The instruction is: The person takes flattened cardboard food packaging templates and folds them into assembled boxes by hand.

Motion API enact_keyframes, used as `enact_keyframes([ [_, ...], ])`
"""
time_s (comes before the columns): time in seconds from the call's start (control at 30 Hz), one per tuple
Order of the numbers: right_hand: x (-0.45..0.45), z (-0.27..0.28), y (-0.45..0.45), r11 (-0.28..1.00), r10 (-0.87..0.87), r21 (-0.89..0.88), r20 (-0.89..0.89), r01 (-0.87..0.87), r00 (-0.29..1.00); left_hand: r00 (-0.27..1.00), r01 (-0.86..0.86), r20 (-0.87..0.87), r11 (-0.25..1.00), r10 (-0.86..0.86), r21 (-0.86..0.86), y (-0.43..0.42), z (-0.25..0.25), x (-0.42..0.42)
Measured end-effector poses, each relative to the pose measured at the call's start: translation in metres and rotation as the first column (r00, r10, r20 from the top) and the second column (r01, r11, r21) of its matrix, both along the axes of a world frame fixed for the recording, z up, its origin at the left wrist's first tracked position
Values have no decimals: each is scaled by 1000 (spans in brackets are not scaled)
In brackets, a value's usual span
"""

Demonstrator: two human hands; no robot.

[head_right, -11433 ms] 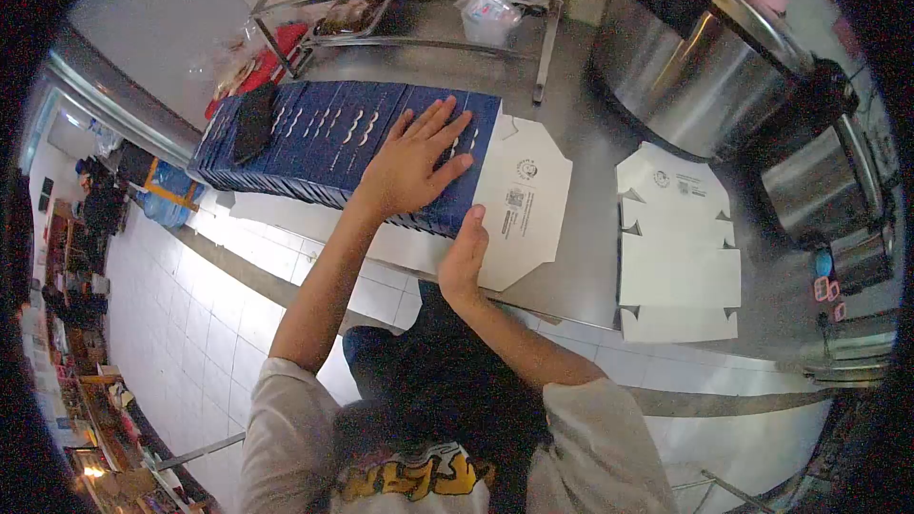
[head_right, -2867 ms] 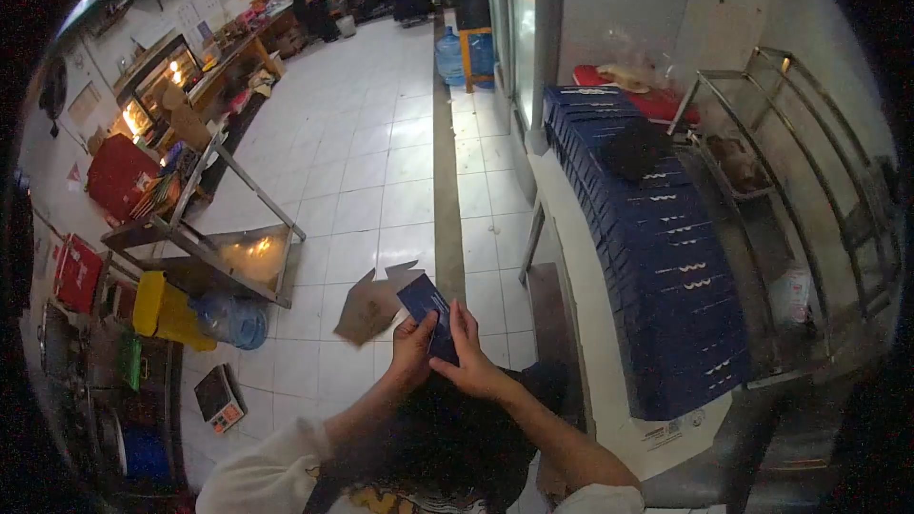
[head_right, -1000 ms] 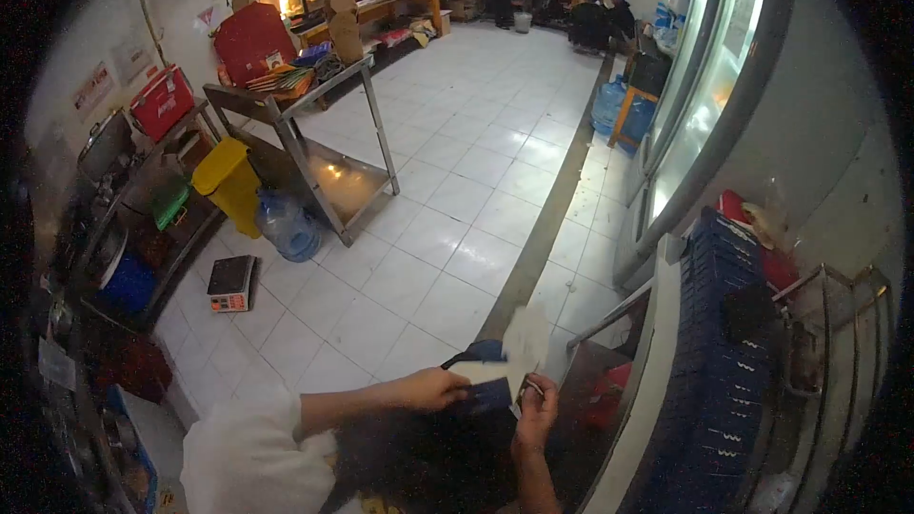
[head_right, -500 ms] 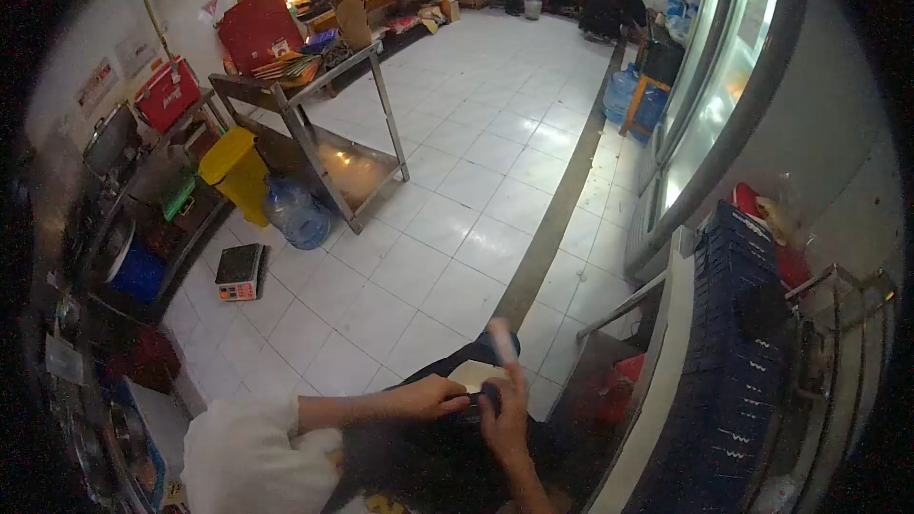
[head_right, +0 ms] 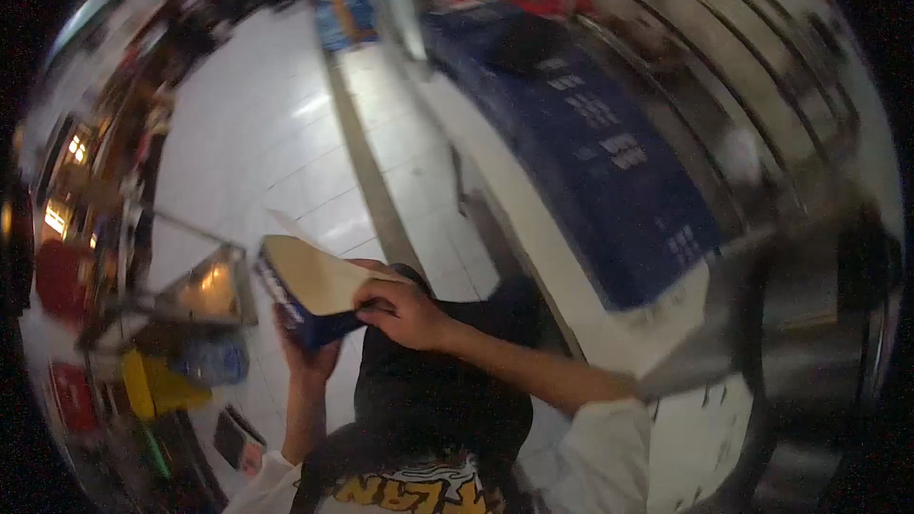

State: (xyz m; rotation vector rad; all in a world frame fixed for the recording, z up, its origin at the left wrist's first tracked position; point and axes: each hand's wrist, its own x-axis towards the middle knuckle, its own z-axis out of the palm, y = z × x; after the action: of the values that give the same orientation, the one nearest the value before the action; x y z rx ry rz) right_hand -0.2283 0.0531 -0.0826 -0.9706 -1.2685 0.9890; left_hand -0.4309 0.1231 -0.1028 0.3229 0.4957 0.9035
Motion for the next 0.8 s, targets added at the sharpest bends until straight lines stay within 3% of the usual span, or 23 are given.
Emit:
enact_keyframes([
  [0.07, 2, 9, -4, 982, 97, -141, -205, -128, 974, 972, -209, -91, 972, 218, 105, 15, 41, 25],
  [0.1, -4, 31, -14, 951, -9, -286, -396, -114, 918, 964, -225, -98, 955, 247, 195, 26, 53, 34],
  [0.13, -3, 56, -28, 946, -53, -319, -337, -61, 940, 956, -246, -87, 926, 281, 286, 39, 58, 42],
  [0.2, 0, 92, -52, 931, -134, -364, -264, 30, 955, 995, -59, -43, 880, 89, 472, 60, 55, 56],
  [0.23, 19, 107, -74, 928, -347, -122, 59, 351, 936, 991, -1, -113, 832, 76, 555, 38, 66, 92],
  [0.27, 21, 116, -85, 819, -574, 200, 323, 538, 753, 988, 112, -155, 757, -14, 644, 26, 74, 113],
  [0.3, 26, 120, -103, 808, -586, 186, 336, 558, 737, 973, 232, -184, 621, -142, 749, 12, 86, 140],
  [0.33, 33, 123, -126, 750, -642, 187, 434, 634, 632, 941, 310, -209, 432, -265, 847, -2, 99, 168],
  [0.37, 39, 127, -152, 688, -676, 197, 525, 699, 517, 903, 329, -235, 228, -361, 916, -15, 110, 195],
  [0.4, 47, 123, -171, 557, -758, 327, 575, 763, 307, 869, 305, -257, 48, -423, 951, -26, 121, 219],
  [0.43, 55, 120, -191, 402, -803, 444, 591, 800, 75, 845, 266, -277, -91, -457, 960, -38, 126, 243],
  [0.5, 72, 116, -209, -20, -949, 575, 247, 818, -197, 845, 228, -338, -292, -414, 929, -60, 132, 284],
  [0.53, 85, 122, -209, -177, -983, 438, -30, 881, -183, 818, 240, -402, -391, -413, 889, -68, 136, 303],
  [0.57, 99, 112, -222, -146, -986, 335, 22, 931, -163, 813, 237, -401, -390, -422, 890, -75, 134, 327],
  [0.63, 125, 82, -240, -100, -984, 33, 147, 994, -104, 888, 160, -406, -680, -218, 716, -89, 113, 367],
  [0.67, 137, 58, -240, -58, -997, -35, 58, 998, -56, 885, 148, -405, -684, -231, 714, -95, 102, 375],
  [0.73, 140, 56, -226, 76, -986, -364, -163, 928, 17, 907, 207, -417, -796, -62, 569, -102, 90, 389],
  [0.8, 140, 64, -219, 121, -977, -393, -208, 911, 40, 902, 197, -422, -790, -86, 581, -102, 91, 387],
])
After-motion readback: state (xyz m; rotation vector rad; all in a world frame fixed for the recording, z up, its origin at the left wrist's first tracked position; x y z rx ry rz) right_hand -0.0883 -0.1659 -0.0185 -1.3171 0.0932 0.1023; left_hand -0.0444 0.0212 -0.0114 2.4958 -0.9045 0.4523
